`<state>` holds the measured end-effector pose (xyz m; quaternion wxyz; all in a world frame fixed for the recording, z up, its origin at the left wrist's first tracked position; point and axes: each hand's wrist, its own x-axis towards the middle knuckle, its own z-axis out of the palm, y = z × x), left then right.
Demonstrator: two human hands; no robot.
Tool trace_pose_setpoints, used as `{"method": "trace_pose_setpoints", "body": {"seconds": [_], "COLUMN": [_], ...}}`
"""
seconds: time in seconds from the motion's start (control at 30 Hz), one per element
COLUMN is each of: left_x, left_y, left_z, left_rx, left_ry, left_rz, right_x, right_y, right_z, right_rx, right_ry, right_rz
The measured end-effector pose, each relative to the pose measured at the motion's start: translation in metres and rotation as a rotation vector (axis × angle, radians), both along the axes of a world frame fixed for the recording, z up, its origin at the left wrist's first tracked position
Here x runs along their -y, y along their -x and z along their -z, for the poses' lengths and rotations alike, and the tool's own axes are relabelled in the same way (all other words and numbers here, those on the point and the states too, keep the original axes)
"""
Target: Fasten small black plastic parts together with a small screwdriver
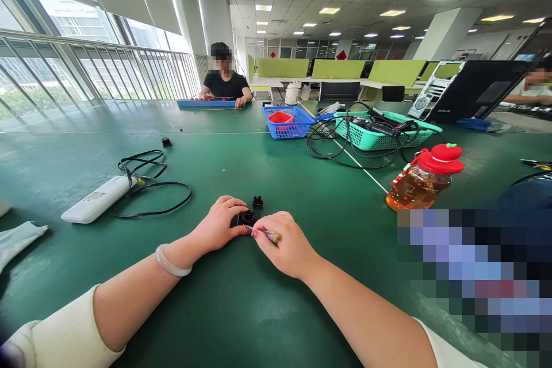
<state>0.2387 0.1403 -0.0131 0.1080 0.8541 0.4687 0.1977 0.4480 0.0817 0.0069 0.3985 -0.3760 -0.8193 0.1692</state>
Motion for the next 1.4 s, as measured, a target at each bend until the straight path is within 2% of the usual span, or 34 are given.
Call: {"method": "trace_pose_setpoints", "body": {"seconds": [0.13,0.23,0.37,0.57,1.03,1.17,1.3,1.4], "left_x": [0.0,-0.001,0.0,0.003,0.002,0.005,0.008,0.008], "left_y": [0.001,0.001,0.002,0.001,0.0,-0.001,-0.002,-0.002], "left_z": [0.001,0.002,0.002,-0.001,-0.003,-0.006,-0.009,-0.009], "left_rx": [0.007,0.009,0.033,0.031,0.007,0.054,0.101,0.076], "left_ry": [0.007,0.0,-0.003,-0.004,-0.013,-0.028,-0.07,-0.092], "left_rz": [0.001,0.007,0.017,0.023,0.015,0.024,0.019,-0.056], "right_x": [0.0,0.0,0.001,-0.004,-0.003,-0.003,-0.002,-0.002], "right_y": [0.0,-0.003,-0.005,-0.005,-0.005,-0.005,-0.007,-0.008], "right_z": [0.001,0.001,0.0,0.003,0.001,0.001,0.001,0.001], "right_rx": [0.015,-0.054,-0.131,-0.082,-0.054,-0.048,-0.104,-0.171], "right_ry": [0.016,-0.06,-0.137,-0.036,0.08,0.111,0.046,-0.044], "right_rz": [0.002,-0.006,0.084,0.19,0.193,0.191,0.16,0.139]}}
